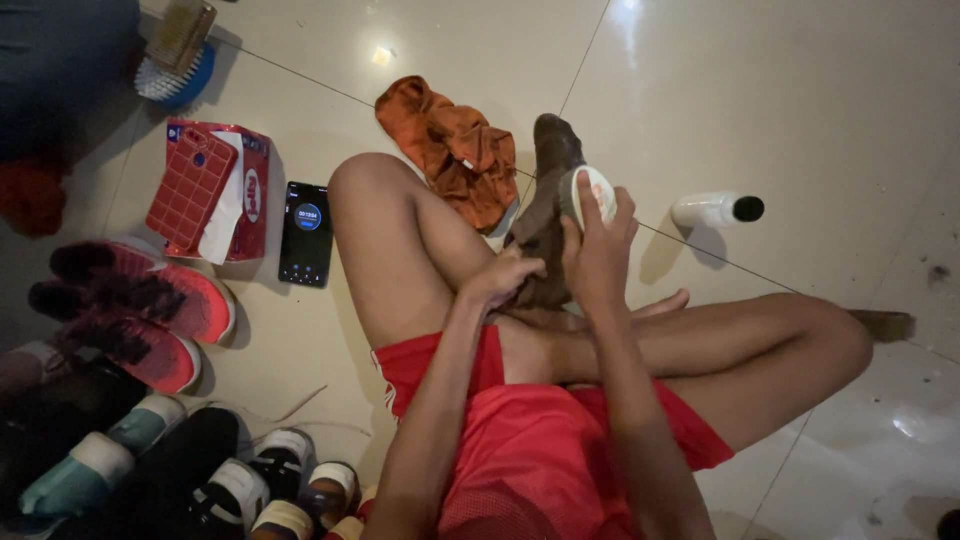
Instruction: The person sits on the floor and scrubs a brown shoe with a brush and cleaning solution, then wipes it with a cloth. They repeat the scrubbing and wiping process on the same shoe multiple times.
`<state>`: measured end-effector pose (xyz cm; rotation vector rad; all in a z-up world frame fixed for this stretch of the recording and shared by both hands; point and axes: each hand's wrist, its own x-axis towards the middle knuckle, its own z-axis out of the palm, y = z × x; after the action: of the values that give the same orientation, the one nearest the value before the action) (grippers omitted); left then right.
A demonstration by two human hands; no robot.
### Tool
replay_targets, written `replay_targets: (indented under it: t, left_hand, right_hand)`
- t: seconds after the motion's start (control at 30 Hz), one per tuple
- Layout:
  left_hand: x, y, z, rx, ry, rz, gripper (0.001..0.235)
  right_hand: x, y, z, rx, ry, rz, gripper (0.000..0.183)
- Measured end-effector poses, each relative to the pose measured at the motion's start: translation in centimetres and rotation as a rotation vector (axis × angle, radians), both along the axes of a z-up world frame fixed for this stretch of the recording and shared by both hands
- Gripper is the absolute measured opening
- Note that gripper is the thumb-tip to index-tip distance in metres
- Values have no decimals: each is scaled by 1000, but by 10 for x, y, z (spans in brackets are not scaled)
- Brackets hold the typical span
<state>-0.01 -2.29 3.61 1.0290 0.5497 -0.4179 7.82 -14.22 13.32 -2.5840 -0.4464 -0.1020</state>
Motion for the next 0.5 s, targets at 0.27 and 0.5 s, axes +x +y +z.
replay_targets:
  t: [0.27, 0.5]
  left_hand:
    - [12, 14, -11, 156, 32, -271, 70]
    - [15, -6, -53, 206, -13, -305, 63]
  right_hand:
    - [67, 7, 1, -109, -26, 34, 58]
    - [113, 12, -6, -172, 159, 50, 56]
